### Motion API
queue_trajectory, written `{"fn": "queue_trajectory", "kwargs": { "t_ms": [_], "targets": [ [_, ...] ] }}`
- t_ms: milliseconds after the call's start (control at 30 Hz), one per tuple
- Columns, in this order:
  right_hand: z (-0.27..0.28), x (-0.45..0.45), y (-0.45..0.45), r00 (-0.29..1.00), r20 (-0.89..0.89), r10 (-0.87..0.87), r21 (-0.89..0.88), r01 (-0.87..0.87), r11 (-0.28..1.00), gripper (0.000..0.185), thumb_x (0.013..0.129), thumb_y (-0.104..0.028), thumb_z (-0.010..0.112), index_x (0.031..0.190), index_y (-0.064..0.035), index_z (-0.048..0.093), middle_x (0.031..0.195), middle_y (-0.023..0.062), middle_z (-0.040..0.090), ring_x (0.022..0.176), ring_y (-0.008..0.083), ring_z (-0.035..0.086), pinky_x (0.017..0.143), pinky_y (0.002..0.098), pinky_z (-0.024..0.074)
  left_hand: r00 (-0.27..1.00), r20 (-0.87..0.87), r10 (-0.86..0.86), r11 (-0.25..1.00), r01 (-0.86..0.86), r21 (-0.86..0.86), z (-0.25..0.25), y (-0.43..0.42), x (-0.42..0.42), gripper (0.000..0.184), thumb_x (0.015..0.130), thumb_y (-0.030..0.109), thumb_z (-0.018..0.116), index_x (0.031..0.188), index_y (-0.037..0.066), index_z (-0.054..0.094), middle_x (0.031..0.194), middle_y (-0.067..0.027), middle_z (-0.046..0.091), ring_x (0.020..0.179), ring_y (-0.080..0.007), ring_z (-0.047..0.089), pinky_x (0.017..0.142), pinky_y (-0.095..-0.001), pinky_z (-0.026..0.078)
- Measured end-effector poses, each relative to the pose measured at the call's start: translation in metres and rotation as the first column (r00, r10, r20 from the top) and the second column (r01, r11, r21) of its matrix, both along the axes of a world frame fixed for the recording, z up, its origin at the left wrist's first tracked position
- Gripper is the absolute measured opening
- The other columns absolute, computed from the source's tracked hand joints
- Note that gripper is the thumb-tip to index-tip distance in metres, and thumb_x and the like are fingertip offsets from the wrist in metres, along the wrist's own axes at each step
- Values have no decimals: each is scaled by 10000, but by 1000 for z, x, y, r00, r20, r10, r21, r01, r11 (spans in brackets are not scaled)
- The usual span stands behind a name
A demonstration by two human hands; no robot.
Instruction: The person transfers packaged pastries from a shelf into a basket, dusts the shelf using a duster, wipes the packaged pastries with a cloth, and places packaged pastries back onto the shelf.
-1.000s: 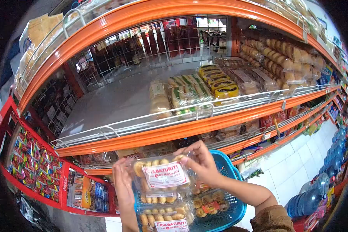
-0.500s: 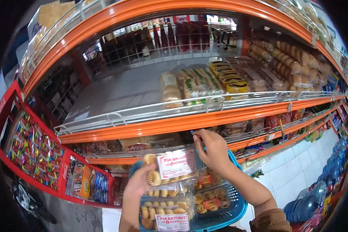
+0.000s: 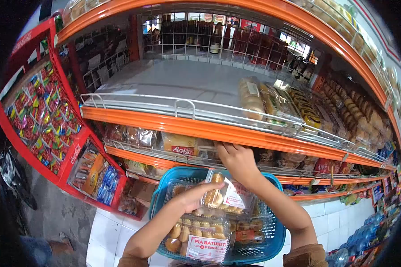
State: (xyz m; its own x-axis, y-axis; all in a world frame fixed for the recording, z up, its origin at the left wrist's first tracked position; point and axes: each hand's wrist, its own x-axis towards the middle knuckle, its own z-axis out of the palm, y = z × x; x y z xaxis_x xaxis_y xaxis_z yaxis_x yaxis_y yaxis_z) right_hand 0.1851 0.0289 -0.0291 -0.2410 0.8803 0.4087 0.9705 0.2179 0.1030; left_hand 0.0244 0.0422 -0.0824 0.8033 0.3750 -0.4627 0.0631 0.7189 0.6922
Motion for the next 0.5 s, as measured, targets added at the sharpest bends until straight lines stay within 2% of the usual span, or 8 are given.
{"fn": "queue_trajectory", "kwargs": {
  "t_ms": [67, 167, 200, 233, 300, 367, 433, 500],
  "targets": [
    [17, 1, -21, 952, 177, 250, 268, -291, 918, 380, 675, -132, 565, 1044, -38, 565, 951, 80, 585, 878, 185, 556, 674, 300, 452, 995, 98, 23, 998, -18, -60, -16, 1, -2, 352, 844, 312, 579, 1111, 86, 535, 942, -49, 627, 802, -140, 617, 679, -321, 527],
    [24, -6, -72, 912, 272, 307, 439, -401, 804, 317, 726, -102, 547, 1040, -77, 582, 889, 49, 611, 734, 154, 549, 586, 243, 397, 986, 23, 165, 982, -162, -93, -6, -7, -4, 363, 880, 325, 516, 1152, 86, 514, 1030, -51, 605, 849, -140, 611, 688, -310, 534],
    [31, -2, -92, 899, 288, 331, 448, -432, 783, 305, 717, -124, 577, 1019, -80, 585, 862, 47, 609, 731, 159, 558, 573, 243, 390, 993, 115, 3, 995, -14, 96, -27, 0, -15, 393, 921, 352, 430, 1206, 84, 468, 1056, -58, 590, 887, -142, 601, 715, -306, 537],
    [34, 8, -111, 886, 302, 352, 457, -459, 762, 297, 708, -145, 607, 997, -82, 588, 834, 45, 607, 729, 164, 566, 560, 243, 383, 972, 224, -67, 996, 51, 75, -6, -5, -20, 468, 925, 414, 390, 1261, 88, 409, 1090, -65, 571, 917, -145, 595, 708, -275, 536],
    [28, 41, -146, 964, -237, 121, 214, -70, 974, 343, 688, -223, 682, 973, -66, 576, 852, 50, 604, 796, 151, 582, 614, 262, 429, 967, 253, -38, 999, 43, -11, -12, 1, -13, 554, 895, 469, 429, 1296, 93, 363, 1149, -81, 543, 984, -149, 571, 737, -300, 527],
    [58, 21, -130, 510, -703, 496, 691, 326, 645, 419, 687, -284, 718, 979, -31, 557, 885, 58, 599, 840, 146, 581, 710, 280, 460, 988, 148, 46, 999, -45, -10, 10, -4, -8, 506, 901, 475, 409, 1234, 94, 435, 1118, -86, 569, 965, -170, 586, 734, -316, 519],
    [80, 44, -143, 275, -893, 356, 418, 217, 882, 407, 750, -266, 684, 1014, 5, 534, 932, 64, 592, 867, 133, 567, 780, 278, 458, 991, 46, 128, 992, -129, 5, 16, -8, -7, 482, 906, 480, 389, 1172, 95, 507, 1087, -92, 596, 946, -191, 602, 730, -333, 511],
    [79, 41, -132, 451, -886, 105, 218, 206, 954, 364, 752, -177, 687, 1021, 8, 527, 947, 66, 591, 883, 132, 566, 771, 257, 451, 995, 95, 32, 999, -36, 36, 11, -5, -8, 584, 864, 504, 473, 1271, 92, 395, 1151, -93, 542, 997, -175, 575, 829, -361, 485]
  ]
}}
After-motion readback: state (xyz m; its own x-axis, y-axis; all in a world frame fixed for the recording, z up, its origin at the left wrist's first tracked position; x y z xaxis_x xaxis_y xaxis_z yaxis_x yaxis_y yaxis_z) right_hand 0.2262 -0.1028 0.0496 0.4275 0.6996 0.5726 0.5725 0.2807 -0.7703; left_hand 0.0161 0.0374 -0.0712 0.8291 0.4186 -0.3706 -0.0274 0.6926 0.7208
